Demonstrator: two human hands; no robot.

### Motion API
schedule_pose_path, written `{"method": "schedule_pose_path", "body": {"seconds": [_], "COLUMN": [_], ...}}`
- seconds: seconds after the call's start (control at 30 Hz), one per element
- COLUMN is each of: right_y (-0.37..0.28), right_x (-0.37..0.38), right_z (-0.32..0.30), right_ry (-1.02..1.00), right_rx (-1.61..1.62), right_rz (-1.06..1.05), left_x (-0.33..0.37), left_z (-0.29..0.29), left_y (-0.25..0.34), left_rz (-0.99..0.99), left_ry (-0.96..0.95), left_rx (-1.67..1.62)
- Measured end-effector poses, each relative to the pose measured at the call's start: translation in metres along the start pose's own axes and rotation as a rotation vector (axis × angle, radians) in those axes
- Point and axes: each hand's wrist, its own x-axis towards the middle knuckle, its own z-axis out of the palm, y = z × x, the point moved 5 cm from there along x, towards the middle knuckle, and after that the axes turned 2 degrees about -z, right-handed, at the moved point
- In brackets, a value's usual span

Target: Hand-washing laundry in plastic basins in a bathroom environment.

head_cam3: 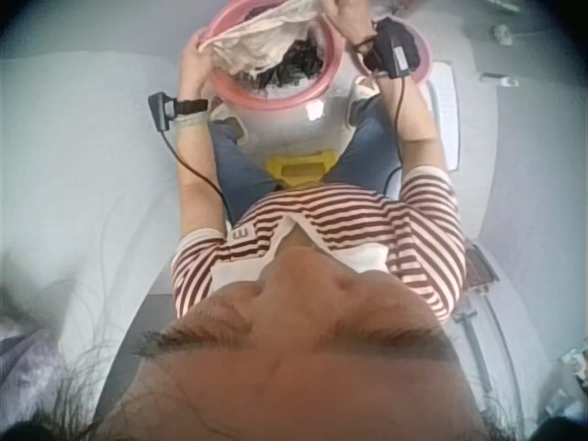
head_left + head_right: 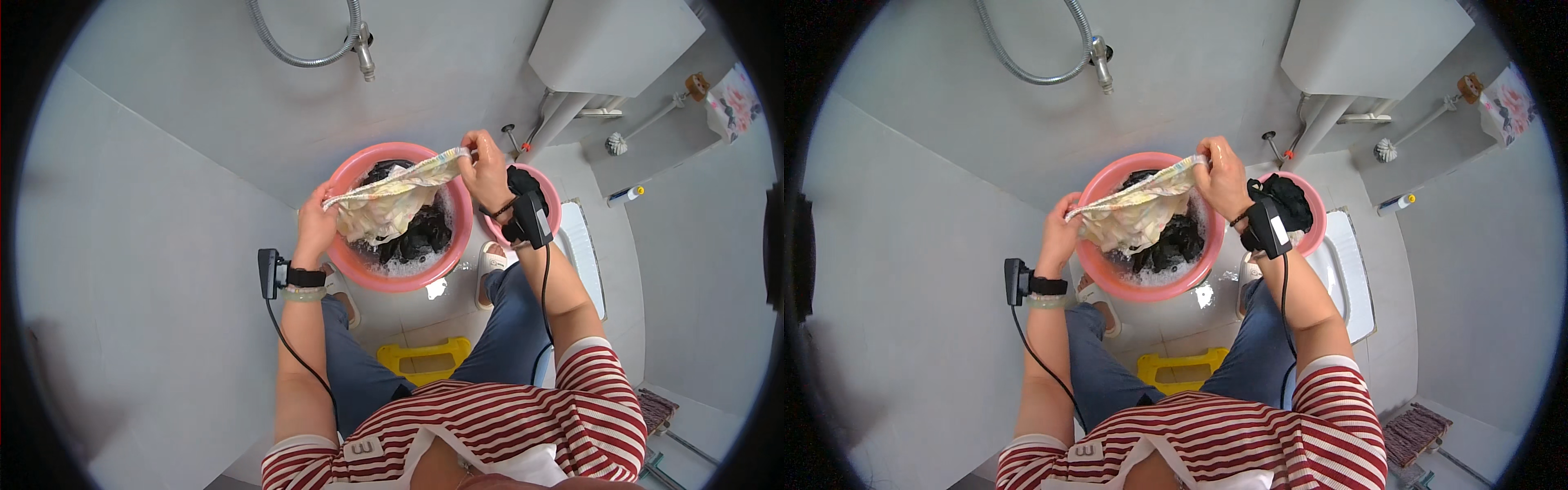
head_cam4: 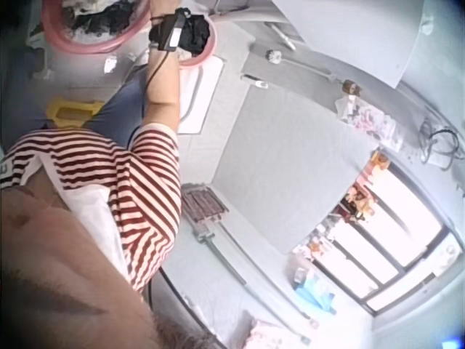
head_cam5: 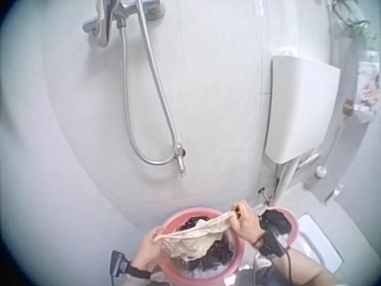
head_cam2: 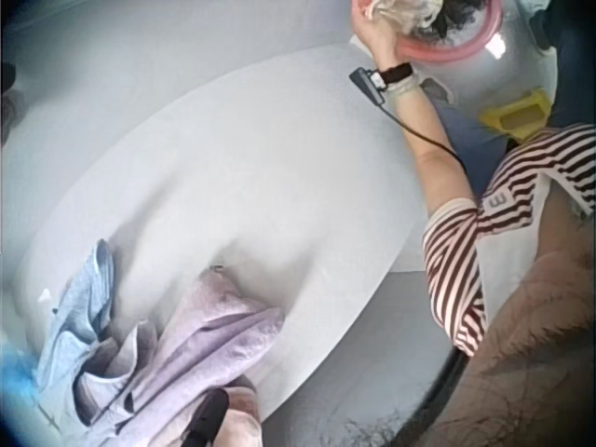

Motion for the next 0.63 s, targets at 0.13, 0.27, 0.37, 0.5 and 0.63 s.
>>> {"method": "schedule_pose_path", "body": {"seconds": [0.13,0.27,0.37,0.5,0.63], "right_y": [0.042,0.097,0.097,0.109,0.125], "right_x": [-0.043,-0.112,-0.138,-0.146,-0.149], "right_z": [0.053,0.113,0.141,0.154,0.168], "right_ry": [-0.420,-0.586,-0.784,-1.001,-1.098], "right_rx": [-0.290,-0.274,-0.377,-0.501,-0.450], "right_rz": [-0.024,-0.107,-0.090,0.055,0.074], "left_x": [-0.010,-0.016,-0.028,-0.024,-0.014], "left_z": [0.027,0.100,0.128,0.141,0.151], "left_y": [-0.017,-0.084,-0.097,-0.111,-0.126], "left_rz": [0.113,0.012,0.101,0.070,0.025], "left_ry": [-0.190,-0.248,-0.291,-0.259,-0.274], "left_rx": [0.187,0.458,0.454,0.539,0.635]}}
